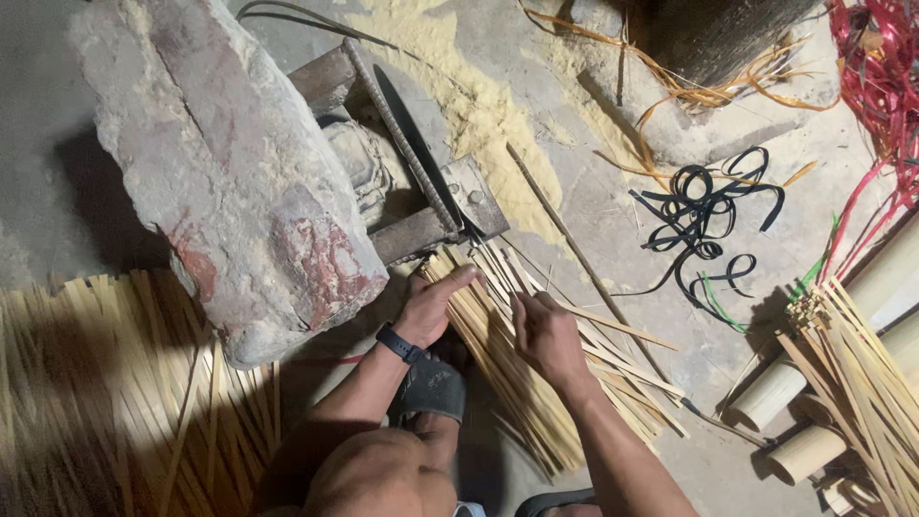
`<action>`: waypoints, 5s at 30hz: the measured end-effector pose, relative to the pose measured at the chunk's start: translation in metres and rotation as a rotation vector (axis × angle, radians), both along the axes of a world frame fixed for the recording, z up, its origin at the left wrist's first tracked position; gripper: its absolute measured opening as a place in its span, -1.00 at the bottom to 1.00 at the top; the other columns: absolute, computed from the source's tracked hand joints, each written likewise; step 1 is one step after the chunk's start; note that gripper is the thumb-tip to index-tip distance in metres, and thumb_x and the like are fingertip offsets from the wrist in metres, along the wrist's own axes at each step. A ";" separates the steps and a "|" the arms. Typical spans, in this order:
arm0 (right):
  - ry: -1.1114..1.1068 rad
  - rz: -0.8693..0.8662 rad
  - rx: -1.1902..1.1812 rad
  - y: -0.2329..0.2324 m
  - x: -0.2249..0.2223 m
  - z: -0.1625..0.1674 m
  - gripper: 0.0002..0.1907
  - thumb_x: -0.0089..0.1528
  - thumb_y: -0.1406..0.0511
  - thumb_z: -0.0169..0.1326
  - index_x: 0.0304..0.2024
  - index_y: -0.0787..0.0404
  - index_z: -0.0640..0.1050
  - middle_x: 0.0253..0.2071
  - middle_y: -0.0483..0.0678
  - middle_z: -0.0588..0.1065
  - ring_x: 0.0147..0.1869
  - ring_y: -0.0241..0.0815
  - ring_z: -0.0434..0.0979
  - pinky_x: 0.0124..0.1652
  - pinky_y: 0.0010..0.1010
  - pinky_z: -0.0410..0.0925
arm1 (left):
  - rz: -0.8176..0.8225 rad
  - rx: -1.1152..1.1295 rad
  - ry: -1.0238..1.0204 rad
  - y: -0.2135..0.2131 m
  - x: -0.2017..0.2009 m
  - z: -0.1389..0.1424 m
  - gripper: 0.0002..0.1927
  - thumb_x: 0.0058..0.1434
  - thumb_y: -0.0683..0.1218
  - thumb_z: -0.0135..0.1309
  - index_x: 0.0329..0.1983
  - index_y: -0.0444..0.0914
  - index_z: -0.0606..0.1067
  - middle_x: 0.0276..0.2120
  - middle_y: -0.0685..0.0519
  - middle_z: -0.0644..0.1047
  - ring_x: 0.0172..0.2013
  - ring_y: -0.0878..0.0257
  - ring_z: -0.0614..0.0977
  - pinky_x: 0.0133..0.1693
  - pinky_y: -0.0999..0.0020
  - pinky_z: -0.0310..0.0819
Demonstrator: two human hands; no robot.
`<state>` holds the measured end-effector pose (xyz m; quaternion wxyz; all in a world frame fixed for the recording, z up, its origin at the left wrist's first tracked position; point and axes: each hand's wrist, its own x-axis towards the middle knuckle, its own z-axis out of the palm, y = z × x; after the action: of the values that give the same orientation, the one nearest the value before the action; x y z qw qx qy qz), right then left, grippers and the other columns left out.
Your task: The person sits on the floor and pulls thin bamboo strips one at a time through a fixed mounted blade, shaving them into uniform slats, and sets the finished strips into a growing pile beside them.
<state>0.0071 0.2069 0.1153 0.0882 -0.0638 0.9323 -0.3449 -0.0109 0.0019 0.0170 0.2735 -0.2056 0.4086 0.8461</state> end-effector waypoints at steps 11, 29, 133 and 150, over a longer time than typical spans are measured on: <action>0.172 0.077 0.009 -0.031 -0.045 -0.007 -0.83 0.35 0.31 0.12 -0.09 0.29 0.59 -0.31 0.10 0.52 -0.44 0.01 0.53 -0.40 -0.19 0.47 | 0.068 -0.067 -0.089 0.010 -0.004 -0.016 -0.44 0.15 -0.06 0.31 0.15 -0.47 0.53 0.20 -0.18 0.55 0.27 0.13 0.49 0.36 0.24 0.15; 0.212 0.005 0.032 -0.031 -0.028 -0.001 -0.71 0.17 0.43 0.21 -0.03 0.28 0.61 -0.36 0.11 0.52 -0.41 0.12 0.58 -0.40 -0.12 0.46 | 0.071 -0.050 -0.044 0.007 0.002 -0.034 -0.65 0.13 -0.14 0.27 -0.01 -0.32 0.62 -0.03 0.02 0.66 0.04 0.22 0.60 0.24 0.18 0.26; 0.137 0.062 0.041 0.006 0.026 -0.006 -0.71 0.22 0.32 0.21 -0.03 0.27 0.54 -0.35 0.08 0.51 -0.50 -0.04 0.54 -0.49 -0.18 0.50 | 0.097 -0.018 0.144 0.020 0.001 0.023 -0.84 0.22 -0.20 0.25 -0.17 -0.38 0.59 -0.31 0.00 0.65 -0.30 0.24 0.66 -0.17 0.29 0.58; 0.096 0.055 -0.019 -0.022 -0.031 0.006 -0.70 0.00 0.36 0.26 -0.23 0.28 0.51 -0.35 0.17 0.52 -0.37 0.20 0.55 -0.33 -0.01 0.45 | 0.194 -0.059 -0.006 0.015 0.010 -0.022 -0.72 0.10 -0.30 0.24 -0.10 -0.37 0.56 -0.16 0.01 0.65 -0.14 0.20 0.68 -0.05 0.33 0.58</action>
<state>-0.0241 0.1848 0.1212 0.0521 -0.1068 0.9300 -0.3479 -0.0007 0.0173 -0.0051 0.1853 -0.2546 0.4107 0.8557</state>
